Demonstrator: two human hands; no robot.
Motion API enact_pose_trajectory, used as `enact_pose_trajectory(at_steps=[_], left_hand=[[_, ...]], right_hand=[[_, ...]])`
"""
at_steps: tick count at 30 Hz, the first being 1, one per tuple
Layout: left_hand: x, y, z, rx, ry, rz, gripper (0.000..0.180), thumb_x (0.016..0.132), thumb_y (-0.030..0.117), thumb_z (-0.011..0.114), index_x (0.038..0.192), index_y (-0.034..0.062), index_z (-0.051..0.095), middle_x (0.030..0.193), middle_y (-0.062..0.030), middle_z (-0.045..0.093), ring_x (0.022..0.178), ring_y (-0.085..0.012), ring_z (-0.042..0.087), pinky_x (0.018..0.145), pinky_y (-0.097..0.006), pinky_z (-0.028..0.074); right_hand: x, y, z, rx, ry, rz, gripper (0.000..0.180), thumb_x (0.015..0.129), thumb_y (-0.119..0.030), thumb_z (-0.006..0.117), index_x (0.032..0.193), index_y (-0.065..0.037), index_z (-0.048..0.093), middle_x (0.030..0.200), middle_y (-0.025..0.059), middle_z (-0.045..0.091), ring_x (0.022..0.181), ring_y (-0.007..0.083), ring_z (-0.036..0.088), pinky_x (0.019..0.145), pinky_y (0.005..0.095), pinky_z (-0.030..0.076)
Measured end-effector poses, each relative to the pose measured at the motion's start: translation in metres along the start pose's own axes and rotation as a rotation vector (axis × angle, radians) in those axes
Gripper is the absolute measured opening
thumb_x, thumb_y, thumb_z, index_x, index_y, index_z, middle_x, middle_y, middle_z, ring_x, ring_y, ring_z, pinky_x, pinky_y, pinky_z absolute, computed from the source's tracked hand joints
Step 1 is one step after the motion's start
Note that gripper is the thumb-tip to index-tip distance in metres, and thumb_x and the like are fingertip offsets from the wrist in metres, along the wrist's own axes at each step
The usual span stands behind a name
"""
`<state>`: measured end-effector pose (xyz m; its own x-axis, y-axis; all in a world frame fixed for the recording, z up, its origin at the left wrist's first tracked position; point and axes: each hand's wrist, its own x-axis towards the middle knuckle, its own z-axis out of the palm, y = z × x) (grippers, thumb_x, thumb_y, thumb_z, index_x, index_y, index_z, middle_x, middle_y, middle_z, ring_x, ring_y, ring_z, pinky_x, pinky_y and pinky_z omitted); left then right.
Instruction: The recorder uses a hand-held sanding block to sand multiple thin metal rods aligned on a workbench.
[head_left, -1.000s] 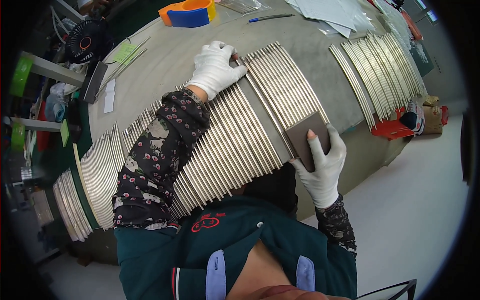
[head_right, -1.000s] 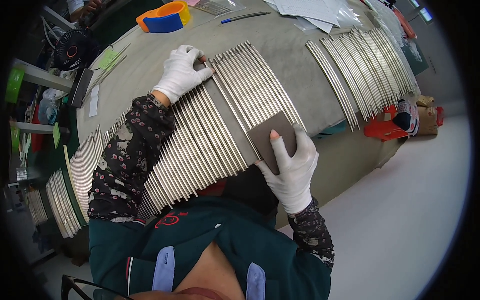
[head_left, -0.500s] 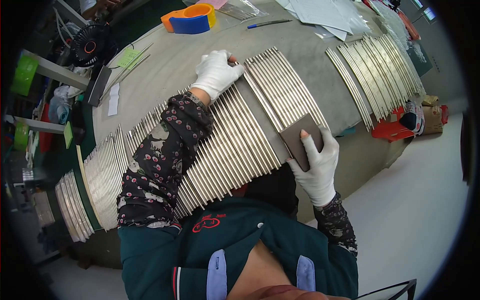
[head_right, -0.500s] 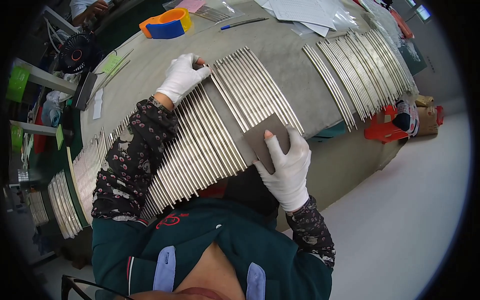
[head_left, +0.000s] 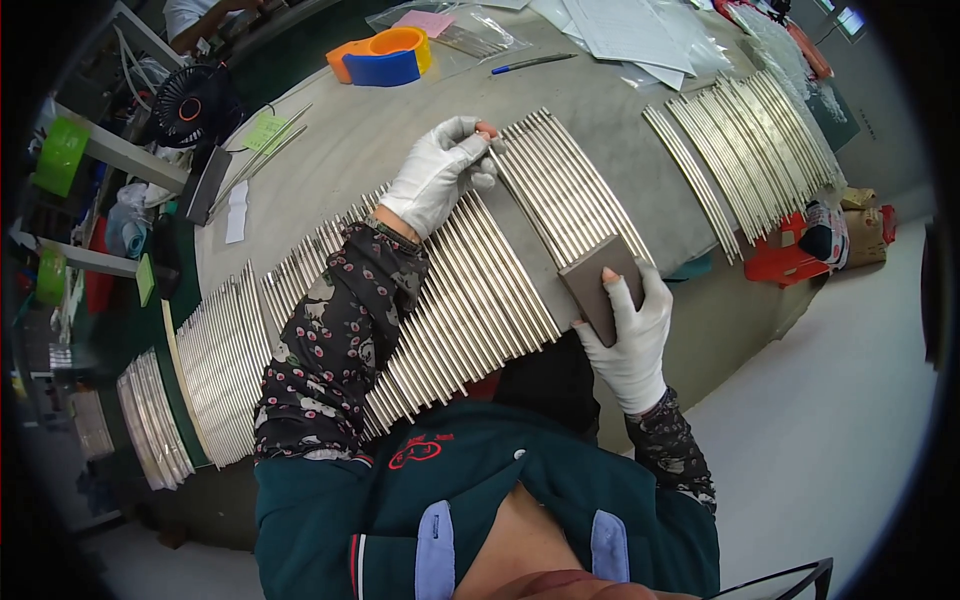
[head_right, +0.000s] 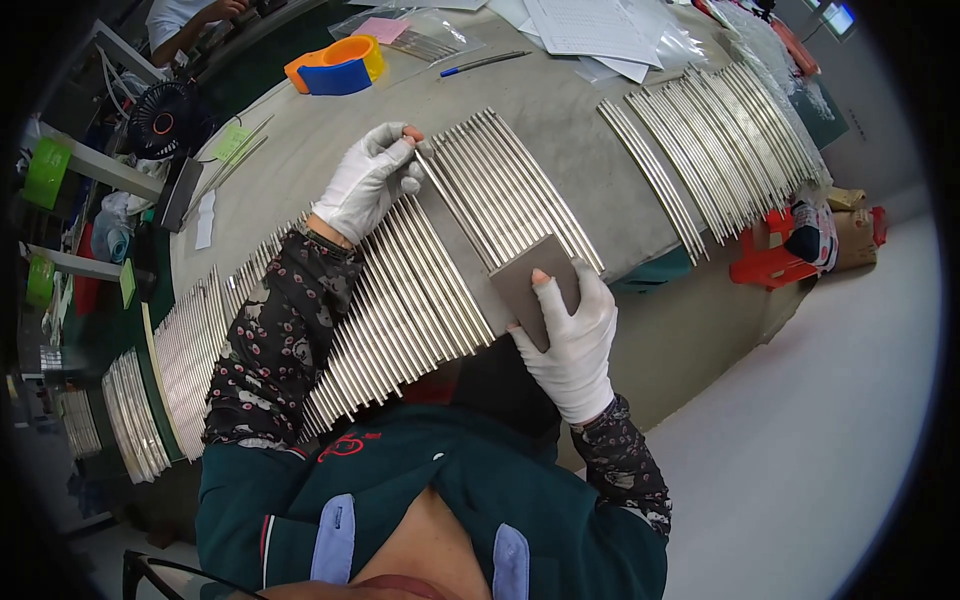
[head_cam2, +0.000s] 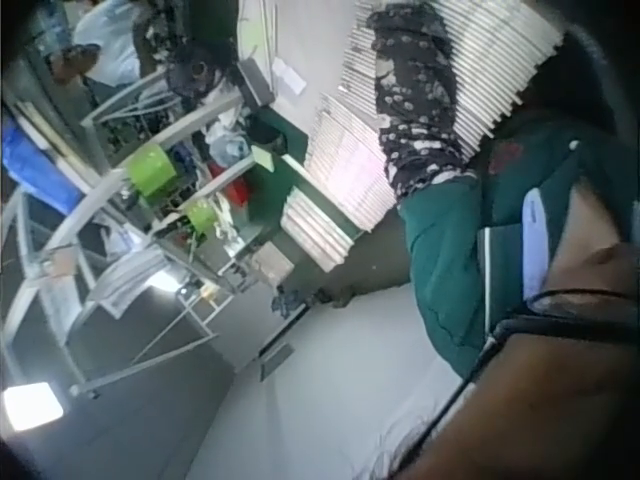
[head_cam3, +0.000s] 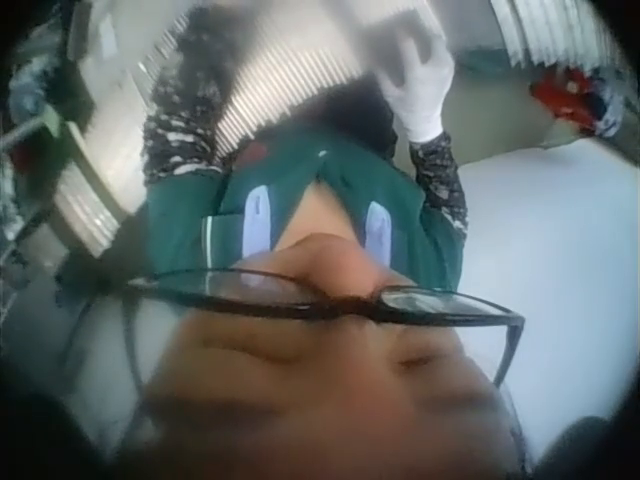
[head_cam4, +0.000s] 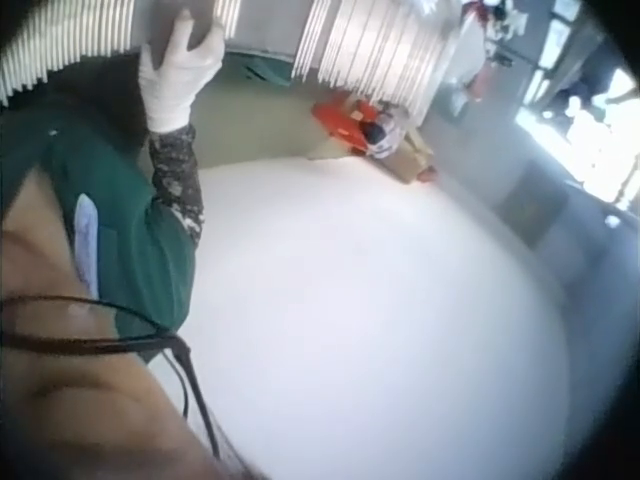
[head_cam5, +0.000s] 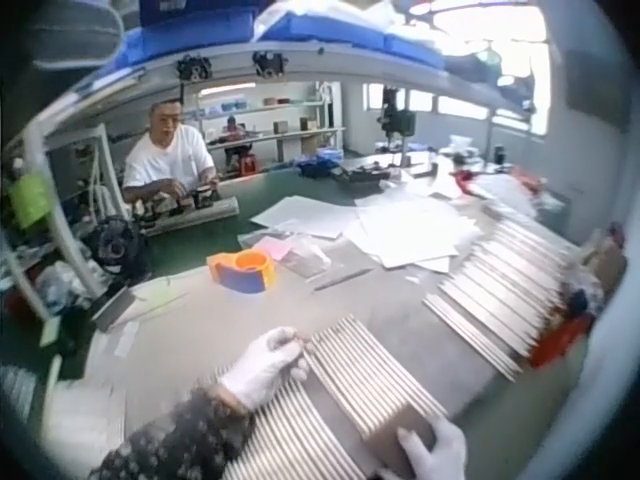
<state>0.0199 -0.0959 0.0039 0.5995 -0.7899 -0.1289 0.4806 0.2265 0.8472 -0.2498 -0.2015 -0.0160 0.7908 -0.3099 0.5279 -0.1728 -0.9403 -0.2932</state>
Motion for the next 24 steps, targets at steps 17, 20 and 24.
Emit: enact_pose_trajectory(at_steps=[17, 20, 24], left_hand=[[0.002, -0.021, 0.004, 0.155, 0.122, 0.112, 0.027, 0.096, 0.028, 0.054, 0.1, 0.0029, 0.047, 0.079, -0.0111, 0.062, 0.051, -0.0097, 0.055, 0.043, -0.019, 0.044], [0.0, -0.019, 0.004, 0.18, 0.139, 0.115, 0.025, 0.097, 0.027, 0.053, 0.1, 0.002, 0.047, 0.08, -0.0108, 0.063, 0.05, -0.0097, 0.055, 0.043, -0.019, 0.044], [-0.001, -0.019, 0.008, 0.203, 0.167, 0.1, 0.024, 0.098, 0.024, 0.052, 0.101, 0.0009, 0.047, 0.079, -0.0112, 0.063, 0.05, -0.0097, 0.055, 0.043, -0.019, 0.044]], right_hand=[[0.046, -0.035, -0.013, 0.105, -0.113, -0.114, 0.062, 0.064, -0.025, 0.077, 0.12, -0.007, 0.056, 0.117, 0.0218, 0.047, 0.1, 0.0358, 0.049, 0.084, 0.0435, 0.044], [0.053, -0.014, 0.0, -0.142, -0.062, -0.042, 0.056, 0.066, -0.025, 0.074, 0.117, -0.008, 0.058, 0.113, 0.0214, 0.049, 0.097, 0.0348, 0.051, 0.08, 0.0431, 0.044], [0.055, -0.03, -0.008, -0.045, -0.032, -0.078, 0.052, 0.067, -0.023, 0.074, 0.115, -0.009, 0.06, 0.115, 0.0217, 0.048, 0.096, 0.0347, 0.05, 0.081, 0.0428, 0.045]])
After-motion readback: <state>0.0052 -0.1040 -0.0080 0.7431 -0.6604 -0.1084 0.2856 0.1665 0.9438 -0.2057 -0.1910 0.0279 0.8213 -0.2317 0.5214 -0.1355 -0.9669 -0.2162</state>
